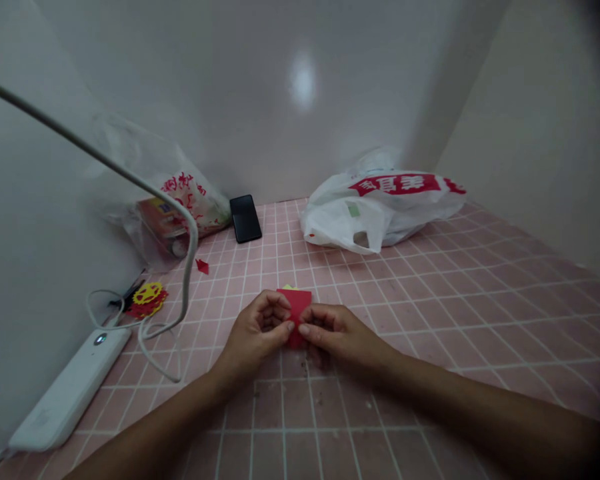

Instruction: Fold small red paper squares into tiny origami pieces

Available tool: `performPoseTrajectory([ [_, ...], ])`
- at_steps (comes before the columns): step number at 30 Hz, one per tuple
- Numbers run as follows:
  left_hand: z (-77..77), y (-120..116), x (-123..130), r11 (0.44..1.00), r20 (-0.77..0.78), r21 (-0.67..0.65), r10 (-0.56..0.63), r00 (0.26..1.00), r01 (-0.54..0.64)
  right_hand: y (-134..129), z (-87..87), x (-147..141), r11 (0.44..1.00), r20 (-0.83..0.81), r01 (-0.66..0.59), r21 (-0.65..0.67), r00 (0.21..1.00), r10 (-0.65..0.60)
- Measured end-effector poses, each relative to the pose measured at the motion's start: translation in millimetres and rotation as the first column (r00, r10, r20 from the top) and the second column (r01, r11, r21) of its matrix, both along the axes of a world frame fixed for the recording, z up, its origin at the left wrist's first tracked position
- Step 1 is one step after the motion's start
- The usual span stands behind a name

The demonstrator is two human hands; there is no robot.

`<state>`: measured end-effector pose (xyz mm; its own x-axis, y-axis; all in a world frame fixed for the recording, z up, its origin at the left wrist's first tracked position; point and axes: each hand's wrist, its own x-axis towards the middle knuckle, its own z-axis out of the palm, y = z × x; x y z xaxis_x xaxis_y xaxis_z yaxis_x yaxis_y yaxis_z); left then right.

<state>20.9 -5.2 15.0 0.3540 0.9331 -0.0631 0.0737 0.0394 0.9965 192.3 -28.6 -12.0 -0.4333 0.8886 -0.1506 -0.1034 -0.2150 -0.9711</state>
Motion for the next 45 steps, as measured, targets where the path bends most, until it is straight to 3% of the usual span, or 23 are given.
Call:
performPoseTrajectory([
  [5, 2.3, -7.4, 5.0, 0.985, 0.053, 0.056, 0.158, 0.986, -0.16, -5.4, -1.7, -9.0, 0.996, -0.099, -0.047, -0.071, 0.994, 0.039],
  [10, -0.8, -12.2, 6.9, 0.971, 0.062, 0.087, 0.217, 0.974, -0.222, -6.8, -2.7, -12.9, 0.993, -0.116, 0.006, -0.117, 0.993, -0.02],
  [17, -4.9, -6.7, 2.4, 0.977, 0.062, 0.08, 0.194, 0.979, -0.199, -1.8, -0.5, -7.1, 0.987, -0.034, 0.142, -0.076, 0.989, -0.145],
  [26, -7.2, -13.9, 6.5, 0.973, 0.074, 0.125, 0.189, 0.979, -0.197, -4.1, 0.3, -7.9, 0.987, -0.067, 0.125, -0.106, 0.989, -0.132],
  [33, -9.1, -11.6, 5.9, 0.971, 0.119, 0.088, 0.212, 0.97, -0.223, -2.6, 0.7, -6.2, 0.991, -0.074, 0.094, -0.096, 0.992, -0.101],
  [40, -6.2, -13.0, 3.9, 0.994, 0.169, -0.037, 0.104, 0.98, -0.099, -1.0, 0.4, -4.1, 0.986, -0.046, 0.141, -0.089, 0.988, -0.146],
  [45, -8.3, -11.6, 3.9, 0.993, 0.094, -0.113, 0.032, 0.995, -0.021, 0.0, -1.3, -2.8, 0.983, -0.067, 0.165, -0.076, 0.983, -0.17],
])
